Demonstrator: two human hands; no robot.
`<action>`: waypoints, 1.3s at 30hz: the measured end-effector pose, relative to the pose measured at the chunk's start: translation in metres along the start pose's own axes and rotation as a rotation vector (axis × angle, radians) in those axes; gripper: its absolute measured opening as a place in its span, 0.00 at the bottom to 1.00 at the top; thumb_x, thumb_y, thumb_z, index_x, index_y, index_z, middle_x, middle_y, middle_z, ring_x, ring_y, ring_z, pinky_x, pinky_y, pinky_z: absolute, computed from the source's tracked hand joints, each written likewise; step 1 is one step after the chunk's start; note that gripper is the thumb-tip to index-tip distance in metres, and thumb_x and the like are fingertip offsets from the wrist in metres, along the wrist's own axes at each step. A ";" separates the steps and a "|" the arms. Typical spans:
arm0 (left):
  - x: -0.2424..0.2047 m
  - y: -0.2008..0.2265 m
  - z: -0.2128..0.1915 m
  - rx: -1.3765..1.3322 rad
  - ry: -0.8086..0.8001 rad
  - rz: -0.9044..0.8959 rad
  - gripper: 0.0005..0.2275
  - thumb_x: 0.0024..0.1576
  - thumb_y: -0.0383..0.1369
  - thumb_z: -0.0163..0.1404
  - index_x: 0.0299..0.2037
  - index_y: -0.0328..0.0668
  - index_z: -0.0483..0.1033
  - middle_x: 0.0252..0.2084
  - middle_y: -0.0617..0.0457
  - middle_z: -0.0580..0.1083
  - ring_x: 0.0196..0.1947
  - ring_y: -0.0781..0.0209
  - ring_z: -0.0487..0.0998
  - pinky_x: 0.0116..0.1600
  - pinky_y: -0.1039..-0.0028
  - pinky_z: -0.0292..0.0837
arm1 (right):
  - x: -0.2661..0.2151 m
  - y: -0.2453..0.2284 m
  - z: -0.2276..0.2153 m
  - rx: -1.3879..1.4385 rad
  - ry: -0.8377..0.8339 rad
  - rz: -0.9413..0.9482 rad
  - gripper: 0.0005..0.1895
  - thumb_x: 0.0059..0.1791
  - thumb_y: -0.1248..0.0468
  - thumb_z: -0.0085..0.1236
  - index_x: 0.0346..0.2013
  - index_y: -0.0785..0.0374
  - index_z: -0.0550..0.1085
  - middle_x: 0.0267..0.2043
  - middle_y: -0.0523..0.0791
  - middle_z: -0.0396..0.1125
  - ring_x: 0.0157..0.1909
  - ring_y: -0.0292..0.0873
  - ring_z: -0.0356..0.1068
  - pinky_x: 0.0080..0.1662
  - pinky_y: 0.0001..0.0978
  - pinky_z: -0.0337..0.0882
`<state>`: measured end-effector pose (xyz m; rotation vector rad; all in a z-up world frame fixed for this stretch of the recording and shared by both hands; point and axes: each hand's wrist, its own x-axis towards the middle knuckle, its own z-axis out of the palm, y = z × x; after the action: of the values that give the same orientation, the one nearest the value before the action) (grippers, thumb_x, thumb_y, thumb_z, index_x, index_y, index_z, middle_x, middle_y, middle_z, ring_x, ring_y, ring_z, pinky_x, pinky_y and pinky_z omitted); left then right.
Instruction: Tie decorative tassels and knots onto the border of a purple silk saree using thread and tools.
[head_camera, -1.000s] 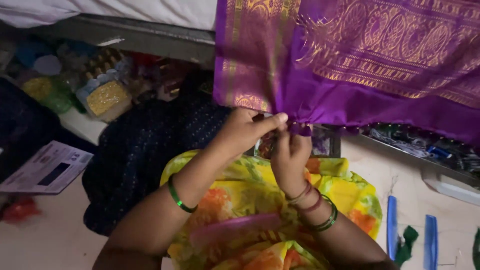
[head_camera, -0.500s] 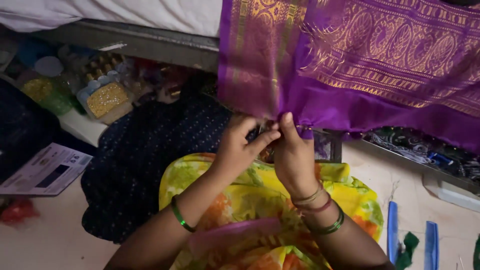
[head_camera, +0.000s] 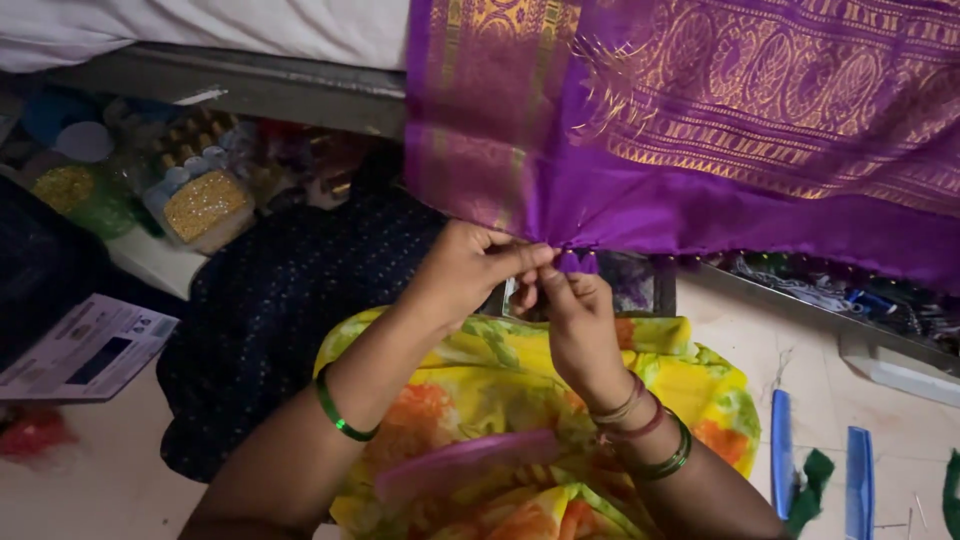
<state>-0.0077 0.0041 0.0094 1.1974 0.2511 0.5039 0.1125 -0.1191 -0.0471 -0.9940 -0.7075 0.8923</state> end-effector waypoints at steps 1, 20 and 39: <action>-0.001 0.000 0.002 0.007 0.044 -0.018 0.09 0.61 0.28 0.56 0.32 0.28 0.80 0.23 0.54 0.76 0.21 0.66 0.77 0.28 0.75 0.72 | -0.001 -0.001 -0.002 -0.079 0.015 -0.017 0.14 0.60 0.62 0.47 0.37 0.68 0.76 0.31 0.44 0.71 0.33 0.38 0.70 0.40 0.29 0.71; 0.007 -0.002 0.016 0.445 0.274 0.322 0.09 0.53 0.28 0.63 0.43 0.34 0.84 0.40 0.53 0.83 0.39 0.71 0.81 0.48 0.77 0.76 | -0.111 -0.161 0.018 -0.056 -0.264 -0.288 0.13 0.53 0.62 0.56 0.41 0.72 0.75 0.32 0.51 0.71 0.25 0.40 0.76 0.29 0.32 0.76; -0.014 -0.019 0.030 0.543 0.429 0.426 0.07 0.58 0.31 0.61 0.37 0.33 0.83 0.32 0.52 0.80 0.31 0.68 0.78 0.39 0.76 0.72 | -0.065 -0.117 0.024 -0.124 -0.165 -0.065 0.11 0.57 0.66 0.55 0.39 0.74 0.77 0.34 0.52 0.73 0.32 0.46 0.72 0.37 0.37 0.73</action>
<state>-0.0020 -0.0323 0.0014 1.6750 0.5273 1.1185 0.0977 -0.1980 0.0630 -1.0089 -0.9389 0.8889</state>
